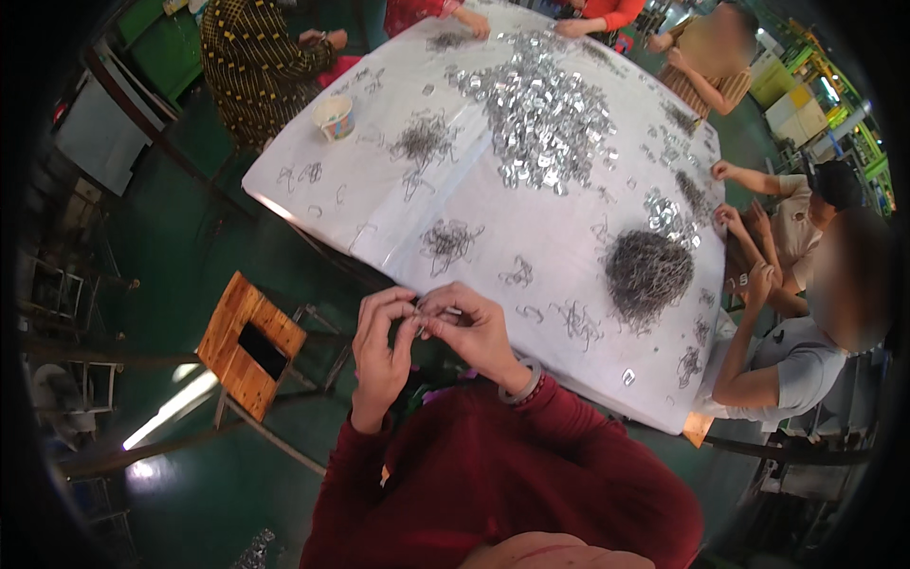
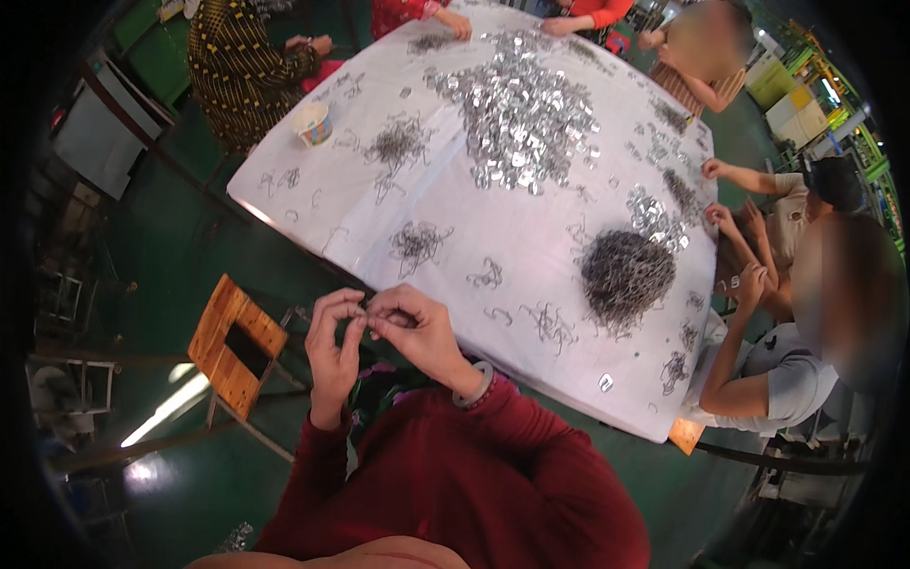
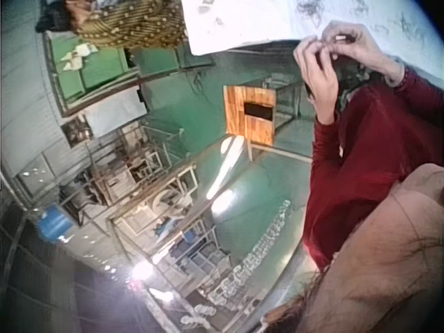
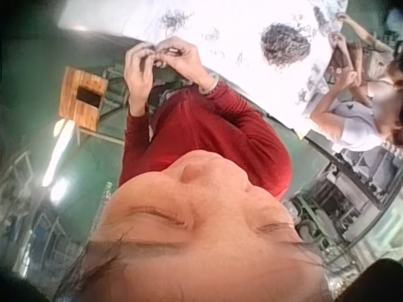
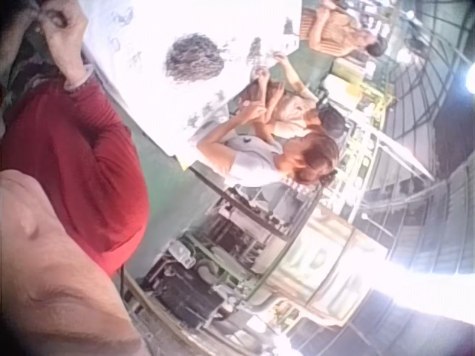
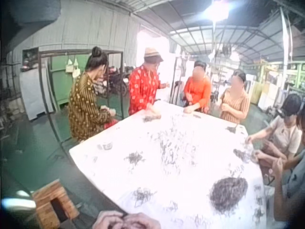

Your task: The person sits at a table and repeatedly picks up small metal clips and wire loops, then joins them by hand. The assembled units are placed on a nearby hanging rack. Other people at the table perform the same task.

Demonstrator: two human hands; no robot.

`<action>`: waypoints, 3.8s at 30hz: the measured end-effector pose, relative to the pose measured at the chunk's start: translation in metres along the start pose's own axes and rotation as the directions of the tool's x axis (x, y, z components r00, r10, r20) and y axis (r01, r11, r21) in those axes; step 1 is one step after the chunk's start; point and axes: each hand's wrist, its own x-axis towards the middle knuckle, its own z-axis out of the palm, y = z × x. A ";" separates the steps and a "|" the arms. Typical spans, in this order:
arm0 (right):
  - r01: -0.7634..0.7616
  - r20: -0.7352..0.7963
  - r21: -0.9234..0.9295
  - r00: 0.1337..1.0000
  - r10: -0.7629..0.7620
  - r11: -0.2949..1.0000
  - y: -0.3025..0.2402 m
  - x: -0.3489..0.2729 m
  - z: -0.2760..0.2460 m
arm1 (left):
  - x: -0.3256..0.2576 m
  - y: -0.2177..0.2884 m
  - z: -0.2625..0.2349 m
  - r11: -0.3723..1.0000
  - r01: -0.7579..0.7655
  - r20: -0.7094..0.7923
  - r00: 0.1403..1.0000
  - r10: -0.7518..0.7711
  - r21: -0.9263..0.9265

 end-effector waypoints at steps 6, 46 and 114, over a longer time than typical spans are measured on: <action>0.030 0.122 -0.109 0.992 -0.017 0.994 -0.011 0.006 -0.013 | -0.002 -0.007 -0.001 0.971 0.061 0.031 0.998 -0.055 -0.230; 0.022 0.161 -0.268 0.987 0.023 0.963 -0.014 0.057 -0.017 | -0.010 -0.044 0.000 0.910 0.189 -0.032 0.976 -0.216 -0.369; 0.137 0.162 -0.051 0.979 -0.127 0.989 -0.007 0.006 -0.004 | -0.006 0.009 -0.011 0.991 0.090 -0.008 0.996 -0.091 -0.095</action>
